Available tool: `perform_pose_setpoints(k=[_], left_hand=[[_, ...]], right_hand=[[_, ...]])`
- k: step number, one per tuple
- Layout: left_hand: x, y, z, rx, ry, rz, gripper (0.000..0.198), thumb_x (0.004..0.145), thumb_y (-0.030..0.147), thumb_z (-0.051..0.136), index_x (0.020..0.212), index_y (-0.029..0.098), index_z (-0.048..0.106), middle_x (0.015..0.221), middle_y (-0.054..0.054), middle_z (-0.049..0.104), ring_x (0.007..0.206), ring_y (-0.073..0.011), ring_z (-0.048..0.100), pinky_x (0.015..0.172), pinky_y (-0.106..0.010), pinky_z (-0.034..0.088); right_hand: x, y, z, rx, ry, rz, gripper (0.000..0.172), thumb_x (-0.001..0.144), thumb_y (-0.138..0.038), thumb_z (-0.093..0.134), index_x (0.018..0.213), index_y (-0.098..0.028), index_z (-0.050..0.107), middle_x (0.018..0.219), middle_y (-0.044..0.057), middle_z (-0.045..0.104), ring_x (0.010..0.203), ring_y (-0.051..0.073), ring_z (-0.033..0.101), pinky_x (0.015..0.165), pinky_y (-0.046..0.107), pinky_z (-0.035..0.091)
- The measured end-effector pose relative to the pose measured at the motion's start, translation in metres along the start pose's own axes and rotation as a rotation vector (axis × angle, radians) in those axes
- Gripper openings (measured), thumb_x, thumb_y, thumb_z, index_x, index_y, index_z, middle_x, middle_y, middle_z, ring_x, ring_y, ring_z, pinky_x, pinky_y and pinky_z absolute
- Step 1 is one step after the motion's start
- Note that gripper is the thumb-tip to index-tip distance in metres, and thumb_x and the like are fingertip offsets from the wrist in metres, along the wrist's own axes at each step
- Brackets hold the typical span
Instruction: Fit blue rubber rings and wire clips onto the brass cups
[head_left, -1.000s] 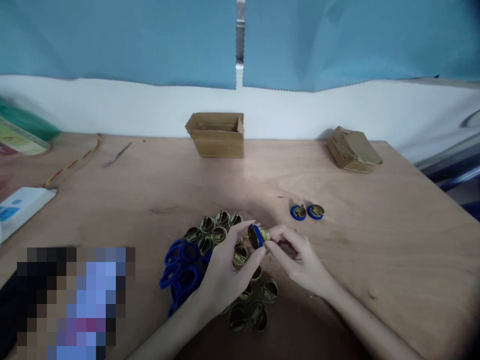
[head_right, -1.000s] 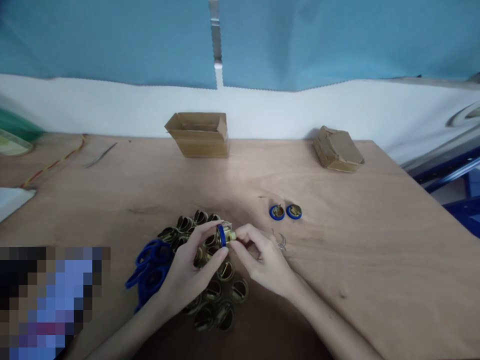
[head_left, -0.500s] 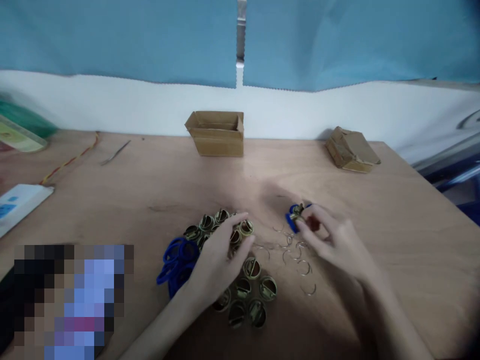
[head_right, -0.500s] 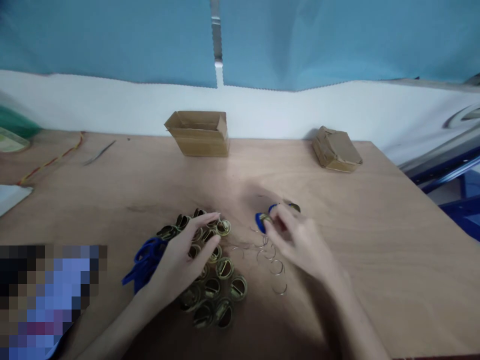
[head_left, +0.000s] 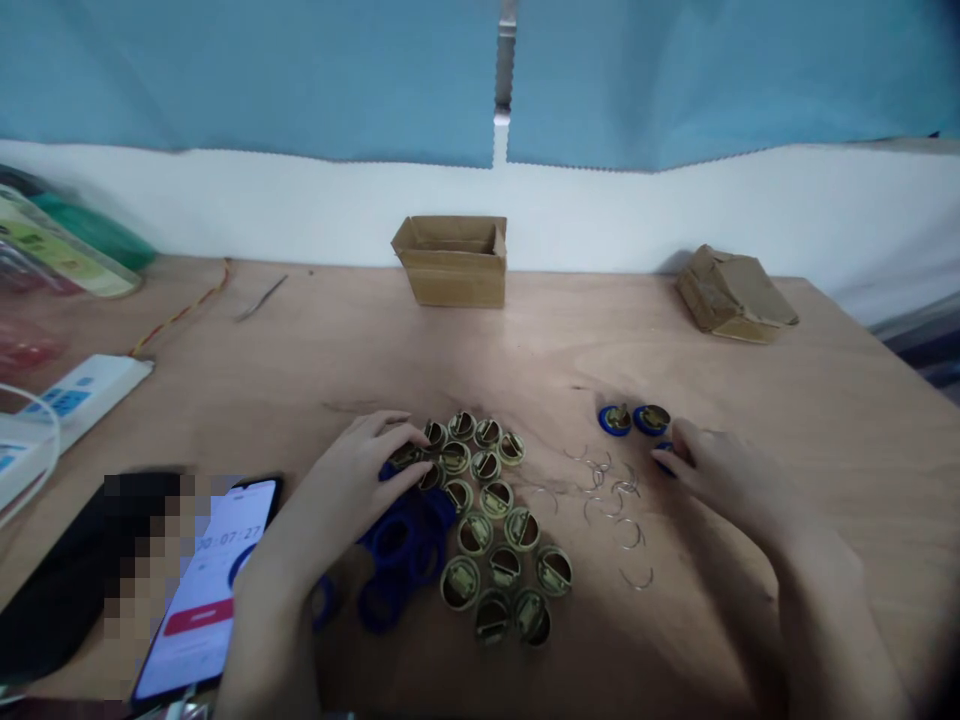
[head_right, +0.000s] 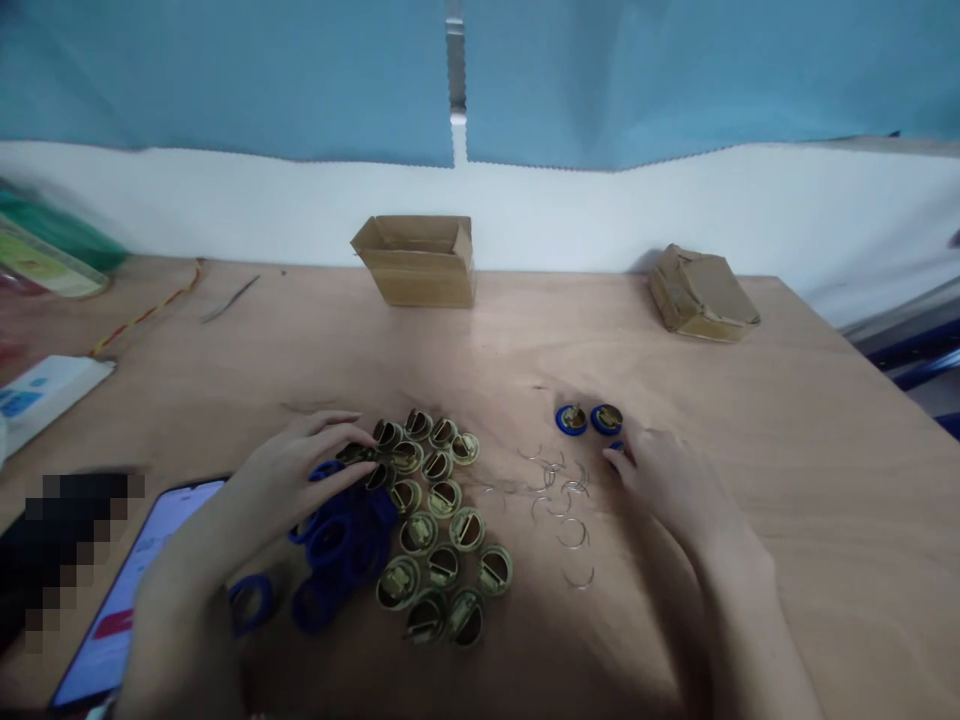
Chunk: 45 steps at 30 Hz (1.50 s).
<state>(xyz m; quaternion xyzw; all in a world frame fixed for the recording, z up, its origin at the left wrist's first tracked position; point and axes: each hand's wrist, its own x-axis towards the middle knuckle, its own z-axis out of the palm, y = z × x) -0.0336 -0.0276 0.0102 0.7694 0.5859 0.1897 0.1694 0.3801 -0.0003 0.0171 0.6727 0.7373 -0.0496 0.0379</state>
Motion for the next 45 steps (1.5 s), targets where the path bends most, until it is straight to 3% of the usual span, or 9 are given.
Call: perform_pose_setpoints(k=[5, 8, 11, 15, 22, 27, 36, 40, 45], left_hand=[[0.008, 0.009, 0.014, 0.007, -0.042, 0.047, 0.013, 0.092, 0.029, 0.065, 0.1, 0.024, 0.073, 0.126, -0.011, 0.066, 0.122, -0.0336, 0.061, 0.105, -0.054, 0.049], [0.013, 0.017, 0.023, 0.023, -0.036, 0.09, 0.01, 0.094, 0.022, 0.062, 0.092, 0.022, 0.071, 0.126, -0.012, 0.065, 0.124, -0.033, 0.059, 0.106, -0.053, 0.048], [0.017, 0.023, 0.027, 0.019, 0.014, 0.131, 0.011, 0.094, 0.017, 0.06, 0.085, 0.021, 0.065, 0.125, -0.011, 0.066, 0.125, -0.0323, 0.059, 0.107, -0.051, 0.047], [0.017, 0.034, 0.021, -0.108, 0.062, 0.094, 0.008, 0.097, 0.017, 0.055, 0.091, 0.022, 0.057, 0.113, -0.007, 0.072, 0.106, -0.0265, 0.069, 0.092, -0.041, 0.053], [0.014, 0.055, 0.016, -0.454, 0.062, -0.098, 0.013, 0.102, 0.033, 0.05, 0.095, 0.023, 0.055, 0.086, 0.0, 0.073, 0.077, -0.0174, 0.071, 0.061, -0.026, 0.048], [0.015, 0.054, 0.022, -0.585, 0.078, -0.178, 0.019, 0.1, 0.038, 0.052, 0.091, 0.022, 0.056, 0.084, -0.001, 0.071, 0.077, -0.0179, 0.069, 0.064, -0.027, 0.05], [0.018, 0.049, 0.024, -0.327, 0.207, -0.102, 0.009, 0.094, 0.025, 0.06, 0.086, 0.022, 0.06, 0.108, -0.003, 0.076, 0.085, -0.019, 0.072, 0.081, -0.033, 0.054], [0.018, 0.043, 0.02, -0.412, 0.308, -0.14, 0.011, 0.094, 0.027, 0.062, 0.085, 0.022, 0.06, 0.112, -0.004, 0.075, 0.086, -0.0179, 0.073, 0.08, -0.032, 0.057], [0.017, 0.04, 0.015, -0.604, 0.369, -0.201, 0.012, 0.093, 0.033, 0.064, 0.089, 0.022, 0.06, 0.097, -0.004, 0.075, 0.086, -0.0183, 0.073, 0.074, -0.029, 0.059]], right_hand=[[0.001, -0.025, -0.001, -0.006, 0.142, 0.046, 0.034, 0.098, -0.049, 0.046, 0.079, -0.022, 0.055, 0.064, 0.006, 0.063, 0.055, 0.022, 0.059, 0.049, 0.028, 0.025], [-0.003, -0.063, 0.01, 0.155, 0.201, -0.182, 0.028, 0.103, -0.039, 0.041, 0.094, -0.019, 0.059, 0.081, 0.009, 0.07, 0.063, 0.023, 0.064, 0.053, 0.03, 0.038], [-0.01, -0.103, 0.029, 0.353, 0.223, -0.404, 0.025, 0.103, -0.029, 0.042, 0.115, -0.015, 0.058, 0.111, 0.016, 0.068, 0.095, 0.028, 0.068, 0.079, 0.04, 0.053], [-0.008, -0.132, 0.049, 0.414, 0.228, -0.534, 0.042, 0.101, -0.025, 0.052, 0.141, -0.016, 0.045, 0.135, 0.015, 0.061, 0.122, 0.032, 0.056, 0.1, 0.05, 0.048], [0.007, -0.138, 0.06, 0.554, 0.283, -0.509, 0.023, 0.098, -0.024, 0.061, 0.12, -0.02, 0.057, 0.12, 0.011, 0.07, 0.113, 0.03, 0.062, 0.097, 0.051, 0.049], [0.004, -0.134, 0.055, 0.664, 0.355, -0.523, 0.028, 0.1, -0.022, 0.056, 0.127, -0.021, 0.051, 0.129, 0.013, 0.067, 0.119, 0.029, 0.062, 0.103, 0.052, 0.047], [0.005, -0.124, 0.059, 0.518, 0.331, -0.514, 0.024, 0.097, -0.022, 0.057, 0.121, -0.017, 0.055, 0.119, 0.014, 0.069, 0.113, 0.032, 0.063, 0.1, 0.056, 0.048], [-0.002, -0.13, 0.05, 0.525, 0.374, -0.487, 0.025, 0.1, -0.022, 0.054, 0.124, -0.016, 0.054, 0.124, 0.015, 0.064, 0.116, 0.032, 0.059, 0.098, 0.052, 0.047], [-0.019, -0.149, 0.027, 0.565, 0.352, -0.629, 0.015, 0.102, -0.017, 0.048, 0.109, -0.015, 0.061, 0.102, 0.01, 0.068, 0.096, 0.024, 0.062, 0.084, 0.039, 0.047]])
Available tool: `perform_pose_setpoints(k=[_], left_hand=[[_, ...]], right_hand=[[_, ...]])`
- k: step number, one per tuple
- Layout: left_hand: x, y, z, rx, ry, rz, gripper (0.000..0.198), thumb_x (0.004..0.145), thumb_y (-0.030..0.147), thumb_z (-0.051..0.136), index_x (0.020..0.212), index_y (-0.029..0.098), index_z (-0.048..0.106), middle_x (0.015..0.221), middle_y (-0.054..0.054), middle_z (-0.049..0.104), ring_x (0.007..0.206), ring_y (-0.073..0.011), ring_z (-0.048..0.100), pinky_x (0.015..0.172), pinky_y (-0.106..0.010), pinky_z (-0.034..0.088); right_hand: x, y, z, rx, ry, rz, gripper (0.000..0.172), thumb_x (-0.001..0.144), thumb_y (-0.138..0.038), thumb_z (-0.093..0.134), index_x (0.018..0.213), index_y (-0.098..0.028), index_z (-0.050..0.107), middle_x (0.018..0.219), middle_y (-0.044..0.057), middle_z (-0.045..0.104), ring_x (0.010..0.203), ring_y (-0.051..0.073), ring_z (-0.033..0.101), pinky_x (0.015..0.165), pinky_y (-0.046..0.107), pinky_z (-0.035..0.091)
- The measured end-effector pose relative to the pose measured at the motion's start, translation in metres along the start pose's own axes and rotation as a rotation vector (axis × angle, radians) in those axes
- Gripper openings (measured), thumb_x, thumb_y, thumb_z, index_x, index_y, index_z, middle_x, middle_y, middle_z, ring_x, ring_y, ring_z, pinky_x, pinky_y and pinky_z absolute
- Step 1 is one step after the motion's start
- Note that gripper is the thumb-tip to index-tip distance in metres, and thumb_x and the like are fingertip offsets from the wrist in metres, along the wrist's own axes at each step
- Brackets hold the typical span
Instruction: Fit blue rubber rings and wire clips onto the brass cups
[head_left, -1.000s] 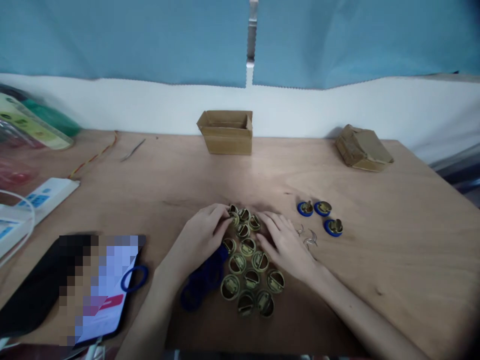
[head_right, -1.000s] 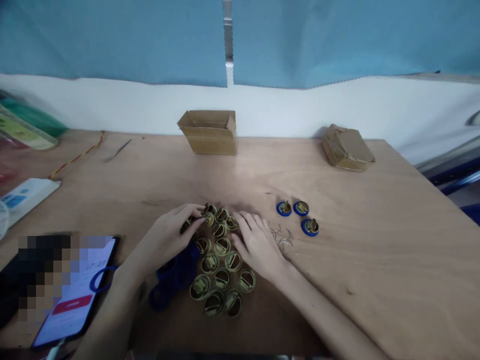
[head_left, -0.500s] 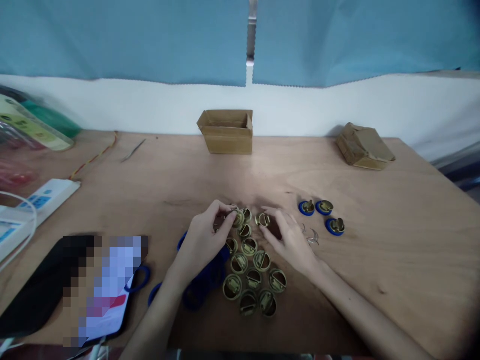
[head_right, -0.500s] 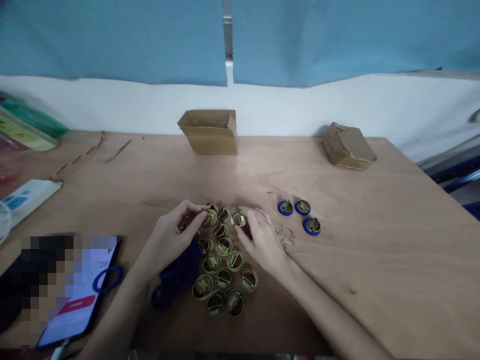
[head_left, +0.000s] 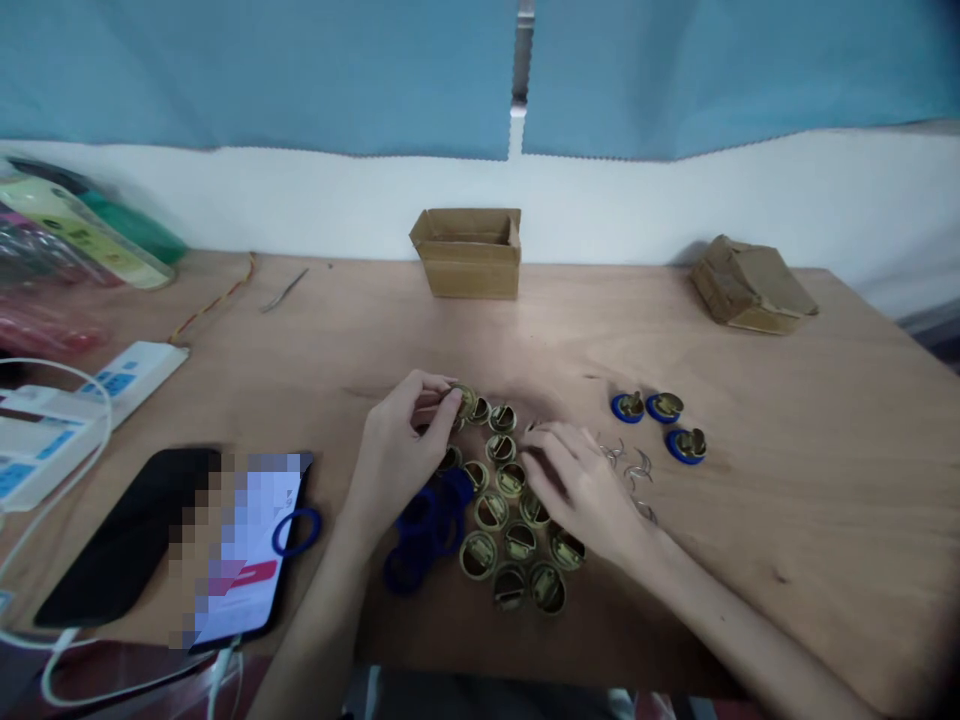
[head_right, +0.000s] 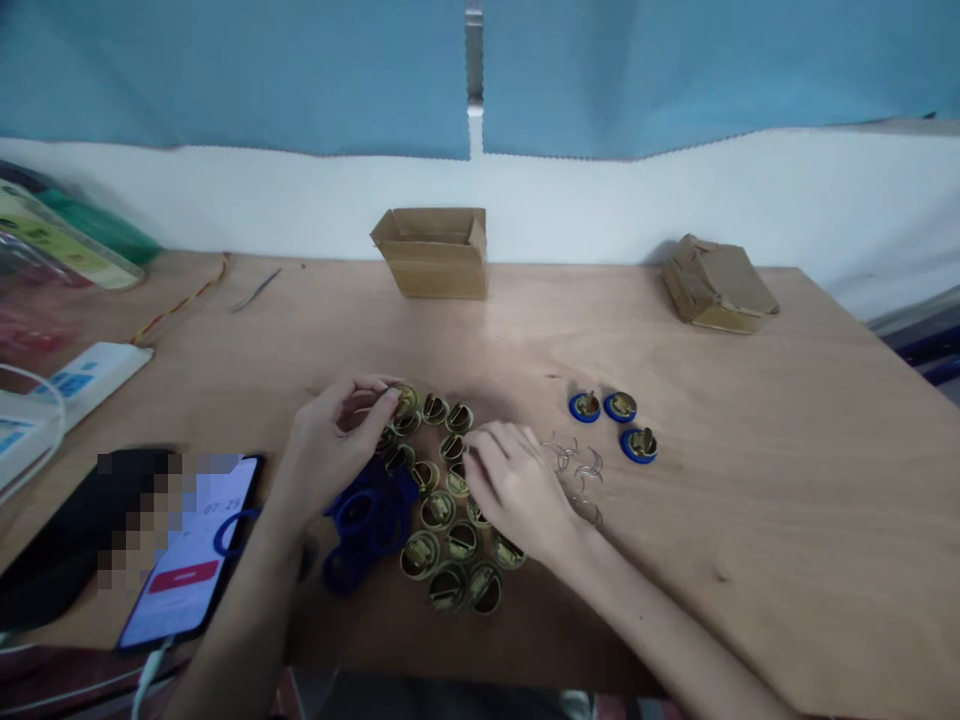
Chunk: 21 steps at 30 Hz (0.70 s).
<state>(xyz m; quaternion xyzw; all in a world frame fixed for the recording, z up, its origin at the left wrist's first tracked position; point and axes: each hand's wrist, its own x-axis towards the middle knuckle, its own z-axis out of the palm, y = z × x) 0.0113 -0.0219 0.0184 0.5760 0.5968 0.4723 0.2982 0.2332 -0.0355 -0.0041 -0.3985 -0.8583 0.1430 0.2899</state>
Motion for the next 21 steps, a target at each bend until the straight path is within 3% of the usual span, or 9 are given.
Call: perform_pose_setpoints(k=[4, 9, 12, 15, 21], left_hand=[[0.001, 0.003, 0.001, -0.237, 0.018, -0.079, 0.02, 0.092, 0.039, 0.065, 0.089, 0.021, 0.056, 0.09, -0.002, 0.071, 0.078, -0.0165, 0.072, 0.067, -0.027, 0.061], [0.006, 0.0, 0.003, -0.536, 0.052, -0.222, 0.03, 0.082, 0.035, 0.076, 0.098, 0.02, 0.057, 0.094, -0.001, 0.068, 0.075, -0.015, 0.071, 0.064, -0.027, 0.062], [0.007, 0.0, 0.002, -0.648, -0.038, -0.333, 0.038, 0.079, 0.034, 0.078, 0.109, 0.016, 0.065, 0.095, -0.004, 0.07, 0.075, -0.0149, 0.071, 0.066, -0.028, 0.062], [0.008, 0.004, 0.001, -0.754, -0.125, -0.414, 0.034, 0.078, 0.031, 0.079, 0.106, 0.013, 0.072, 0.09, -0.005, 0.074, 0.077, -0.0152, 0.071, 0.073, -0.029, 0.063], [0.009, 0.003, 0.002, -0.863, -0.132, -0.442, 0.028, 0.078, 0.024, 0.078, 0.103, 0.012, 0.075, 0.094, -0.008, 0.078, 0.087, -0.0183, 0.075, 0.085, -0.032, 0.06]], right_hand=[[0.012, -0.029, 0.002, -0.092, -0.14, -0.157, 0.018, 0.102, -0.02, 0.05, 0.108, -0.013, 0.066, 0.102, 0.011, 0.067, 0.092, 0.025, 0.06, 0.083, 0.04, 0.048], [0.03, -0.04, 0.016, -0.222, -0.376, -0.273, 0.034, 0.094, -0.025, 0.065, 0.125, -0.012, 0.062, 0.131, 0.017, 0.06, 0.12, 0.032, 0.054, 0.101, 0.046, 0.045], [0.036, -0.039, 0.024, -0.242, -0.399, -0.313, 0.026, 0.094, -0.02, 0.064, 0.119, -0.014, 0.065, 0.131, 0.016, 0.062, 0.126, 0.031, 0.052, 0.113, 0.049, 0.037], [0.036, -0.038, 0.028, -0.21, -0.381, -0.308, 0.016, 0.095, -0.016, 0.06, 0.109, -0.015, 0.067, 0.121, 0.013, 0.067, 0.121, 0.029, 0.057, 0.117, 0.049, 0.033], [0.035, -0.037, 0.035, -0.118, -0.362, -0.234, 0.021, 0.093, -0.021, 0.065, 0.113, -0.015, 0.063, 0.116, 0.013, 0.069, 0.119, 0.028, 0.059, 0.118, 0.05, 0.035]])
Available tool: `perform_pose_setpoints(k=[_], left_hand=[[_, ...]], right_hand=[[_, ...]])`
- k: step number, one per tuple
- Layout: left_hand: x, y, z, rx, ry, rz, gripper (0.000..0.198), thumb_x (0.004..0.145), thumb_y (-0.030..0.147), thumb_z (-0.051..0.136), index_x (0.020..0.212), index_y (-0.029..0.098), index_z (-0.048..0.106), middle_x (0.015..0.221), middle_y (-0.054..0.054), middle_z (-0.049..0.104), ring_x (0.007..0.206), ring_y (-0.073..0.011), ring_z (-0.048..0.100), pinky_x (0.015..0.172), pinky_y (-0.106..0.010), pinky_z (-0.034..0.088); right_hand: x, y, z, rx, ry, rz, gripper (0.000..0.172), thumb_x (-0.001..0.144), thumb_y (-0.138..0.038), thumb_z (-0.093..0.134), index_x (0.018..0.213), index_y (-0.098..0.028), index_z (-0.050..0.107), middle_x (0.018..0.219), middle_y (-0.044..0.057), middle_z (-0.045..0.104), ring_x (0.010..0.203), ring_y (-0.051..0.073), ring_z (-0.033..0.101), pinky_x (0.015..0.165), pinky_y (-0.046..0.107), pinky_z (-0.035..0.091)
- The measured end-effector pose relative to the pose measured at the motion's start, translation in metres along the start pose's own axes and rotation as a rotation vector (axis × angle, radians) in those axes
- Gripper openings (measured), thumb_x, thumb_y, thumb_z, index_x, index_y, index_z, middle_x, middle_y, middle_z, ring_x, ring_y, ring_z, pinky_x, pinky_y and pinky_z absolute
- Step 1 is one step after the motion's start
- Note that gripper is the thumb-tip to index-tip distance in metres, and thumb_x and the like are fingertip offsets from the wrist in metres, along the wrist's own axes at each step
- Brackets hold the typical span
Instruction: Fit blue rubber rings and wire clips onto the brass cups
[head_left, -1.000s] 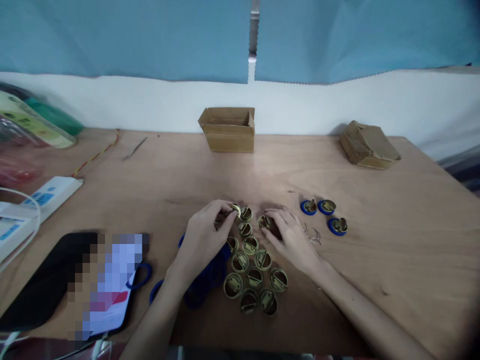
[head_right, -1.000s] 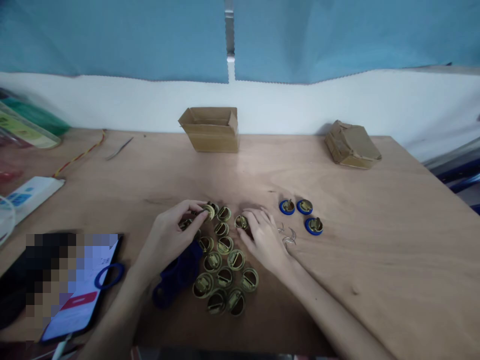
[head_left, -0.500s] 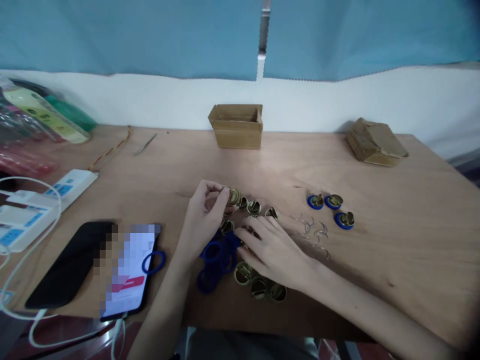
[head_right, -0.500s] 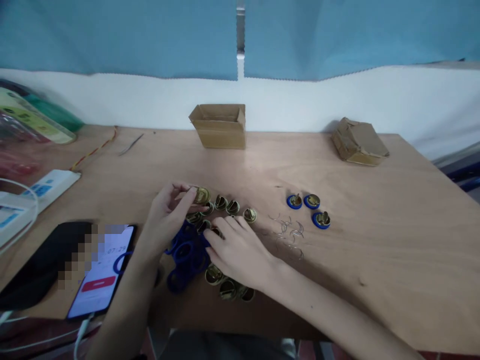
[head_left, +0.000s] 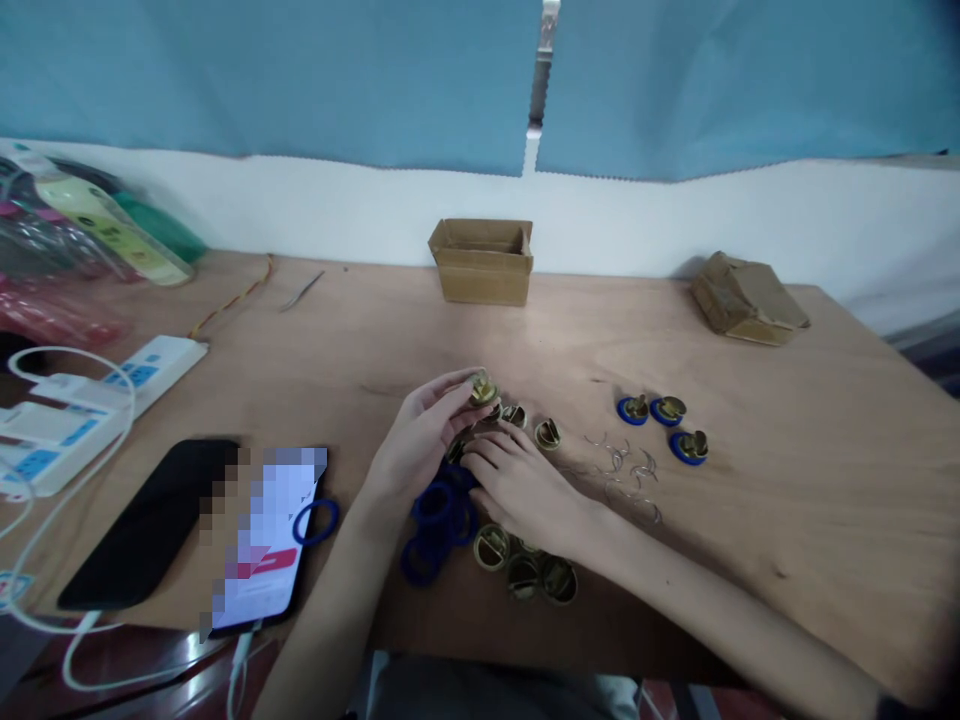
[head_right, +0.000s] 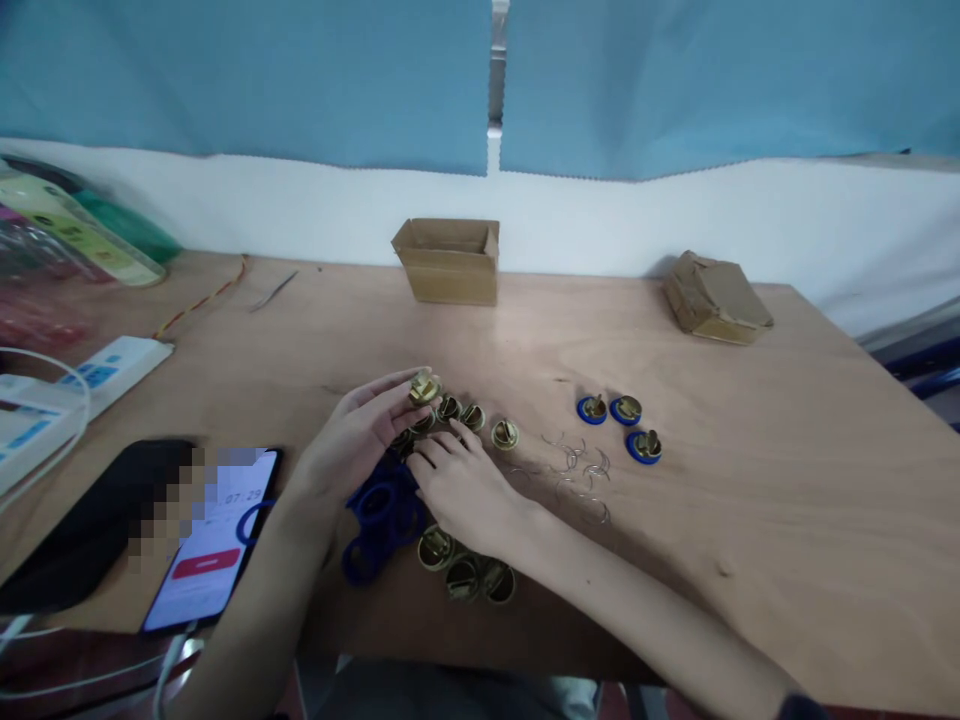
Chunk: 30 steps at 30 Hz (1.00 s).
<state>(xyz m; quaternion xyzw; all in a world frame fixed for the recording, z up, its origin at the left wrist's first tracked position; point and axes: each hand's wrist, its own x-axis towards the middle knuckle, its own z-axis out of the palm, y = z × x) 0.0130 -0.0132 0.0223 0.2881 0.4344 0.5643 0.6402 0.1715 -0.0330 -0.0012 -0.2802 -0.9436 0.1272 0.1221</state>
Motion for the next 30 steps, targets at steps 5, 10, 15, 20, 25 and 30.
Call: perform_pose_setpoints(k=[5, 10, 15, 20, 25, 30], left_hand=[[0.001, -0.003, 0.0, 0.047, -0.009, 0.045, 0.035, 0.073, 0.02, 0.081, 0.106, 0.016, 0.072, 0.1, -0.006, 0.078, 0.093, -0.0181, 0.074, 0.087, -0.03, 0.059], [0.002, -0.007, 0.001, 0.108, -0.043, 0.069, 0.038, 0.069, 0.021, 0.084, 0.104, 0.018, 0.069, 0.1, -0.004, 0.078, 0.095, -0.0187, 0.075, 0.089, -0.031, 0.058], [0.002, -0.009, 0.001, 0.156, -0.068, 0.097, 0.041, 0.07, 0.024, 0.085, 0.107, 0.018, 0.068, 0.103, -0.005, 0.077, 0.094, -0.0168, 0.073, 0.088, -0.03, 0.057], [-0.001, -0.008, 0.005, 0.262, -0.057, 0.17, 0.039, 0.073, 0.027, 0.085, 0.107, 0.019, 0.067, 0.096, -0.003, 0.075, 0.086, -0.0152, 0.07, 0.082, -0.029, 0.057], [-0.007, -0.012, 0.013, 0.308, -0.12, 0.175, 0.033, 0.077, 0.031, 0.082, 0.106, 0.021, 0.069, 0.102, -0.004, 0.076, 0.09, -0.017, 0.07, 0.081, -0.029, 0.056], [-0.015, -0.022, 0.022, 0.296, -0.288, 0.064, 0.029, 0.078, 0.032, 0.081, 0.105, 0.022, 0.073, 0.1, -0.005, 0.076, 0.092, -0.0208, 0.07, 0.078, -0.031, 0.056]], right_hand=[[-0.001, -0.004, 0.004, 0.062, 0.002, 0.02, 0.017, 0.094, -0.023, 0.064, 0.108, -0.015, 0.064, 0.107, 0.01, 0.07, 0.119, 0.027, 0.059, 0.123, 0.052, 0.025], [0.001, -0.009, 0.009, 0.005, 0.044, 0.029, 0.018, 0.096, -0.027, 0.061, 0.108, -0.018, 0.069, 0.108, 0.01, 0.07, 0.116, 0.029, 0.06, 0.121, 0.056, 0.027], [0.005, -0.011, 0.008, 0.076, 0.195, 0.022, 0.017, 0.095, -0.02, 0.053, 0.097, -0.018, 0.069, 0.099, 0.009, 0.072, 0.107, 0.026, 0.063, 0.12, 0.053, 0.032], [-0.007, -0.008, -0.023, 0.37, 0.182, -0.055, 0.01, 0.096, -0.018, 0.056, 0.101, -0.018, 0.065, 0.108, 0.008, 0.071, 0.104, 0.021, 0.066, 0.102, 0.039, 0.054], [-0.043, 0.0, -0.048, 0.459, 0.158, 0.016, 0.005, 0.099, -0.022, 0.059, 0.102, -0.021, 0.063, 0.128, 0.01, 0.063, 0.113, 0.02, 0.065, 0.098, 0.034, 0.056], [-0.079, 0.01, -0.05, 0.38, 0.452, 0.154, 0.007, 0.095, -0.021, 0.066, 0.1, -0.024, 0.062, 0.124, 0.009, 0.062, 0.11, 0.023, 0.066, 0.093, 0.039, 0.058]])
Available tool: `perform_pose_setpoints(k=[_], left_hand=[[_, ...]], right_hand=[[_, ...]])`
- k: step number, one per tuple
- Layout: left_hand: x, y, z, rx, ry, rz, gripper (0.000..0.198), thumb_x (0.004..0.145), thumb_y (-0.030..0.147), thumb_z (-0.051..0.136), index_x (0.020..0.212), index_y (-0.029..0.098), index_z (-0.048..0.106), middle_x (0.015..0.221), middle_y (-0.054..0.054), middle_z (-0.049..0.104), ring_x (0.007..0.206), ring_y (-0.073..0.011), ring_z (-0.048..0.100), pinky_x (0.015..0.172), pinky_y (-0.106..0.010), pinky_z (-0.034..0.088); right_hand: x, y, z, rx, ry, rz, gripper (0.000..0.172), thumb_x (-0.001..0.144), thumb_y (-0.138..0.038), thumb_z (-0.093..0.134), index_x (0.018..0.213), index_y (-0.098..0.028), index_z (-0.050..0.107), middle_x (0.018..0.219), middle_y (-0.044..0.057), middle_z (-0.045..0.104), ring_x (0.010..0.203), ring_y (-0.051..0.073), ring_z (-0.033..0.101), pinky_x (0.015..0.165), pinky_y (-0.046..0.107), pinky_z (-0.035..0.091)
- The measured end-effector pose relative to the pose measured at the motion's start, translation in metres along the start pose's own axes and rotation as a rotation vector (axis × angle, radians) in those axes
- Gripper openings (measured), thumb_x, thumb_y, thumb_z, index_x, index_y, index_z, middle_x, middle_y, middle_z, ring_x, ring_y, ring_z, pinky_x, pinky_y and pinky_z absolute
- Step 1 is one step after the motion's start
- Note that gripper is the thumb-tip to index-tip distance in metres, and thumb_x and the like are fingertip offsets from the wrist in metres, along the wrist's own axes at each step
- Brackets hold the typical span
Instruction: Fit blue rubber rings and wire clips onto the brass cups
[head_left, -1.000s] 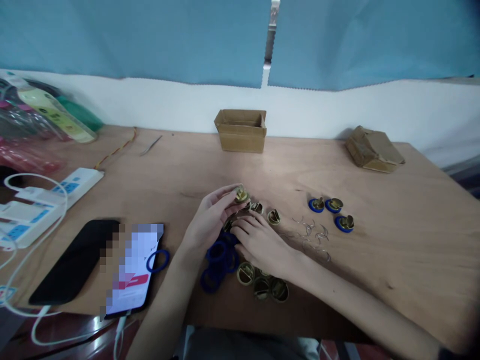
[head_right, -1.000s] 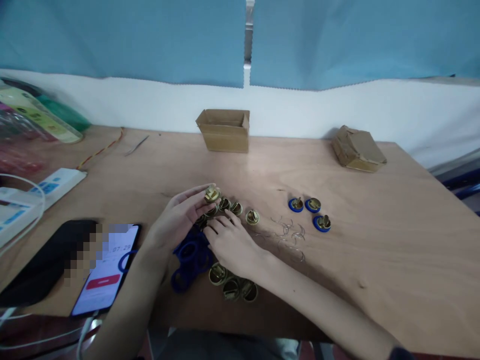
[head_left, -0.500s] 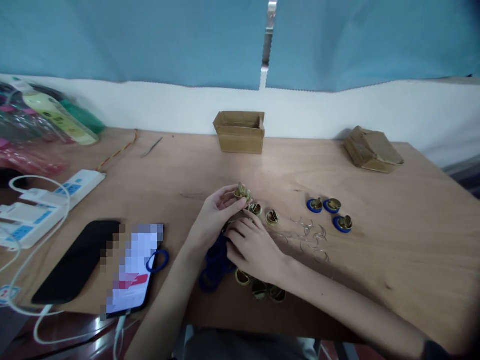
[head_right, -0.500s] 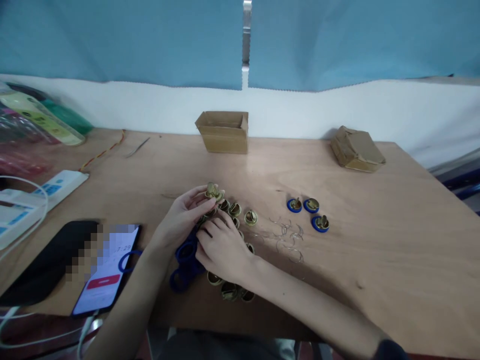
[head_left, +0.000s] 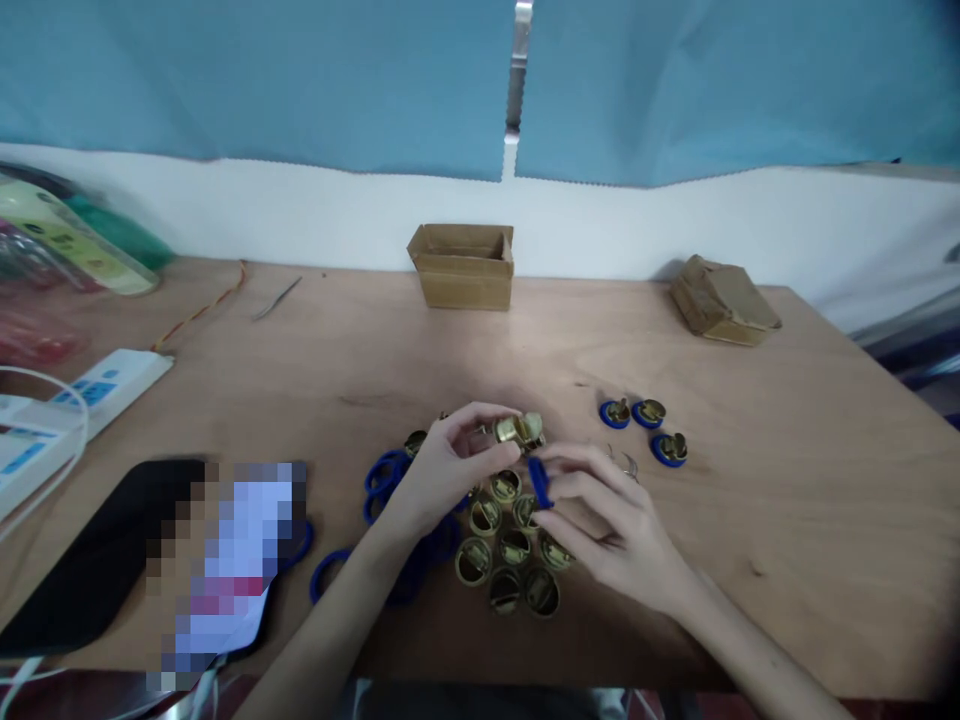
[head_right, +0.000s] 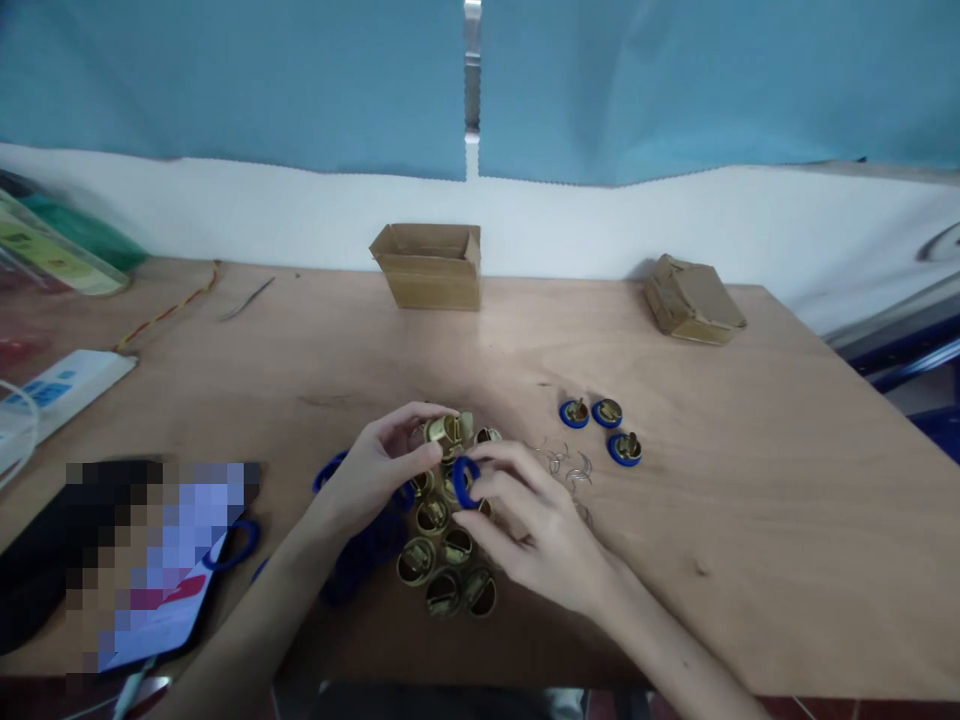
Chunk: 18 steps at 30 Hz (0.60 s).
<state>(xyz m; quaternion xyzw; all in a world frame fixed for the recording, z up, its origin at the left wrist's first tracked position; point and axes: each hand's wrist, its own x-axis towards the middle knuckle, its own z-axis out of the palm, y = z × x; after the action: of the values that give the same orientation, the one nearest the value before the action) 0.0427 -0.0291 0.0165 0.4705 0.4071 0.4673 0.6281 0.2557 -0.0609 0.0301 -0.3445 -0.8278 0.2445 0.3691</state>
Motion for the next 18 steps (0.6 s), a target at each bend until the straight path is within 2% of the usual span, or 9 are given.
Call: perform_pose_setpoints(k=[3, 5, 8, 13, 18], left_hand=[[-0.001, -0.004, 0.007, -0.005, -0.015, -0.029, 0.028, 0.075, 0.029, 0.081, 0.102, 0.022, 0.074, 0.1, -0.004, 0.073, 0.086, -0.0184, 0.07, 0.072, -0.028, 0.056], [-0.001, -0.005, 0.01, -0.018, -0.018, -0.045, 0.032, 0.072, 0.024, 0.083, 0.102, 0.023, 0.073, 0.102, -0.003, 0.072, 0.077, -0.0148, 0.068, 0.067, -0.026, 0.054], [0.0, -0.007, 0.012, -0.026, -0.011, -0.052, 0.035, 0.069, 0.023, 0.085, 0.101, 0.022, 0.07, 0.102, -0.003, 0.07, 0.071, -0.0122, 0.066, 0.064, -0.024, 0.053], [0.002, -0.011, 0.01, -0.057, -0.003, -0.013, 0.032, 0.071, 0.031, 0.085, 0.097, 0.02, 0.072, 0.099, -0.006, 0.073, 0.088, -0.0192, 0.07, 0.077, -0.031, 0.057], [0.001, -0.014, 0.009, -0.091, -0.001, -0.069, 0.035, 0.078, 0.043, 0.081, 0.107, 0.022, 0.075, 0.107, -0.008, 0.075, 0.091, -0.0202, 0.072, 0.081, -0.033, 0.059]], right_hand=[[-0.004, 0.006, -0.007, -0.088, 0.152, 0.015, 0.009, 0.094, -0.02, 0.068, 0.1, -0.025, 0.063, 0.125, 0.01, 0.062, 0.115, 0.025, 0.065, 0.097, 0.044, 0.056], [0.0, 0.01, -0.01, -0.1, 0.183, 0.035, 0.011, 0.094, -0.02, 0.068, 0.101, -0.025, 0.061, 0.126, 0.01, 0.063, 0.117, 0.026, 0.065, 0.099, 0.045, 0.056], [0.007, 0.014, -0.012, -0.03, 0.123, 0.056, 0.02, 0.094, -0.023, 0.07, 0.11, -0.025, 0.057, 0.128, 0.01, 0.067, 0.12, 0.025, 0.065, 0.099, 0.043, 0.056], [0.015, 0.017, -0.012, -0.007, 0.01, 0.069, 0.047, 0.094, -0.03, 0.071, 0.135, -0.027, 0.049, 0.128, 0.009, 0.069, 0.116, 0.024, 0.069, 0.097, 0.04, 0.059], [0.019, 0.017, -0.013, -0.115, -0.025, -0.03, 0.047, 0.095, -0.029, 0.07, 0.139, -0.029, 0.052, 0.128, 0.007, 0.067, 0.114, 0.022, 0.067, 0.098, 0.037, 0.057]])
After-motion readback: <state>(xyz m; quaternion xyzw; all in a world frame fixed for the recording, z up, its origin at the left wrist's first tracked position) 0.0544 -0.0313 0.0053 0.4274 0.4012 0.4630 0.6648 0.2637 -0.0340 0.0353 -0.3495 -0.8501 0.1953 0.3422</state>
